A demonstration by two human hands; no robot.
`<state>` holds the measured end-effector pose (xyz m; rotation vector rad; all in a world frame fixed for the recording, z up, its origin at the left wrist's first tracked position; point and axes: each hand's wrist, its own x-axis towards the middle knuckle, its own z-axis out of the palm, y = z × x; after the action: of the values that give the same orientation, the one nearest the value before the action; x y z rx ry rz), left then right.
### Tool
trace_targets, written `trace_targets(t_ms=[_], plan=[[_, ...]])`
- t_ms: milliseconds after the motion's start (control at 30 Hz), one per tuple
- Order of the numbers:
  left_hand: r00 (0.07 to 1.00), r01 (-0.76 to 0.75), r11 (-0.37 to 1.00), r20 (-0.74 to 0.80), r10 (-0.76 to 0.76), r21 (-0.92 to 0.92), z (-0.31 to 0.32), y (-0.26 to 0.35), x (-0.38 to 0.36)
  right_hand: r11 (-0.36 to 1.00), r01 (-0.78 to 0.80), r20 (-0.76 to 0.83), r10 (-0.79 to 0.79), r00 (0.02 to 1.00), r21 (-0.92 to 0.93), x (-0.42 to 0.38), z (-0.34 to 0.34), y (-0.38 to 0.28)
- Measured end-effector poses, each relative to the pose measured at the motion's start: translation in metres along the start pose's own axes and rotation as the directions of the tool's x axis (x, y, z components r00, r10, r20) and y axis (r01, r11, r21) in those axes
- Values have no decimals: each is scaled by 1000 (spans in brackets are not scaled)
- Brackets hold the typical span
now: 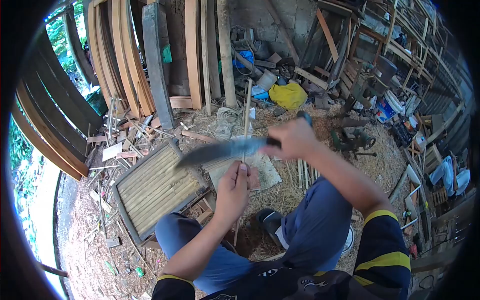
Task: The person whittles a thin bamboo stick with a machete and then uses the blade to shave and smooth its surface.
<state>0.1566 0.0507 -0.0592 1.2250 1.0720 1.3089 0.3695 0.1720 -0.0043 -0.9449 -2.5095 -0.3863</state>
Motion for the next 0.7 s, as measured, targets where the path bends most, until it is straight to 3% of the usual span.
trace_targets(t_ms=[100, 133, 233, 267, 367, 400, 500, 533, 633, 667, 700], plan=[[999, 29, 997, 17, -28, -73, -1, -7, 2, 931, -330, -47, 341, 939, 153, 16, 1, 16], [1000, 4, 998, 14, -3, -64, 2, -8, 1, 939, -297, -56, 310, 949, 171, 10, -2, 8], [998, -62, 998, -13, 62, 8, 6, -9, 5, 994, 77, -58, -72, 996, 84, -3, -2, -12], [997, -72, 996, -14, 73, 49, 4, -9, 4, 997, 60, -38, -58, 998, 46, 0, 4, -1], [995, 95, 992, 1, -95, -79, -4, 2, 6, 938, -317, 13, 318, 948, 143, 14, 3, 15], [996, 87, 993, -13, -88, -80, 0, -2, 5, 941, -297, 6, 300, 954, 164, 12, 0, 8], [1000, -5, 1000, 17, 6, -4, 4, -9, 3, 997, 34, -77, -29, 997, 64, -1, 2, -3], [1000, -4, 1000, 29, 4, 2, 3, -7, 2, 999, 2, -79, 1, 997, 37, 1, -1, 3], [997, 68, 997, 42, -66, -40, 1, -6, -1, 892, -424, -26, 433, 901, 159, 17, 3, 34], [999, 39, 999, 36, -38, -8, 1, -15, -1, 887, -433, 3, 438, 899, 157, 10, 3, 34], [999, 23, 1000, 27, -24, 4, 2, -16, 2, 941, -314, 13, 315, 949, 126, 6, -4, 25]])
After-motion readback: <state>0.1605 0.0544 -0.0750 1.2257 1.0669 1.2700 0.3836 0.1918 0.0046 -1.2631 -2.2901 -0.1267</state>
